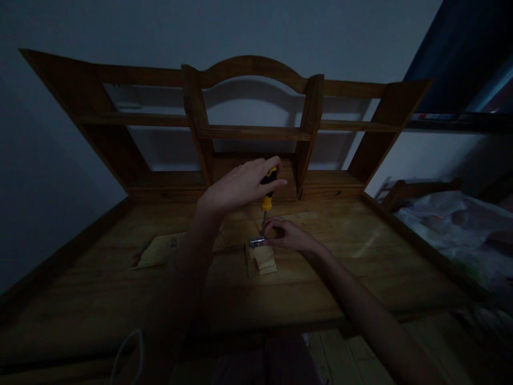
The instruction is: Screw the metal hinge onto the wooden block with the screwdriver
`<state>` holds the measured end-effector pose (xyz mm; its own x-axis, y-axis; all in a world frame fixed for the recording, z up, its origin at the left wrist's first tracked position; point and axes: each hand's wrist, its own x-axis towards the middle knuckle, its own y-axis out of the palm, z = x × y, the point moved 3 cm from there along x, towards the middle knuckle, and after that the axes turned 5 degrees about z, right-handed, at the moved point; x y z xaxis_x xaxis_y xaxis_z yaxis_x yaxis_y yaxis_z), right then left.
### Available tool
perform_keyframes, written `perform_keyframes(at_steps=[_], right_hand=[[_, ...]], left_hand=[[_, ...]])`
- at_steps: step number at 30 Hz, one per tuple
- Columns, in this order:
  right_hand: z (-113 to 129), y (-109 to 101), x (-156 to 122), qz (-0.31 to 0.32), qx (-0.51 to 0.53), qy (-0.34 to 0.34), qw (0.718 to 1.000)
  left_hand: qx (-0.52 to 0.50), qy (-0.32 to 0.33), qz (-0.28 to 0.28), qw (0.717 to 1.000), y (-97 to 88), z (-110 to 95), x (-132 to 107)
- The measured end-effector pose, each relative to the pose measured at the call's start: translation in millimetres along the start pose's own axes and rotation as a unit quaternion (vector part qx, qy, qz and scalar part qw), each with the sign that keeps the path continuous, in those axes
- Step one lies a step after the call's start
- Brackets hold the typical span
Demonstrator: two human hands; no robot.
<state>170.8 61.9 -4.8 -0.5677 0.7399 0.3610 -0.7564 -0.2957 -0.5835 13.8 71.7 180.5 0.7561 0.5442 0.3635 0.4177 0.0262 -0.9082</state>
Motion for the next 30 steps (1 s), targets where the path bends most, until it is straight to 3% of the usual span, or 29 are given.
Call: perform_keyframes(at_steps=[9,19,25,30], right_hand=[[0.4,-0.4,0.4,0.001,0.007,-0.009,1.0],[0.0,-0.6,0.0,0.0,0.003,-0.014,1.0],[-0.1,0.1,0.5,-0.002,0.0,-0.011,1.0],[0.9,-0.1,0.8,0.002,0.004,-0.004,1.0]], left_hand=[[-0.095,0.062,0.073,0.991,2.1,6.1,-1.5],[-0.055,0.049,0.034,0.997,-5.4,3.5,-1.3],[0.018,-0.023,-0.007,1.0,1.0,1.6,-0.2],[-0.016,-0.016,0.031,0.999,2.1,-5.6,-1.3]])
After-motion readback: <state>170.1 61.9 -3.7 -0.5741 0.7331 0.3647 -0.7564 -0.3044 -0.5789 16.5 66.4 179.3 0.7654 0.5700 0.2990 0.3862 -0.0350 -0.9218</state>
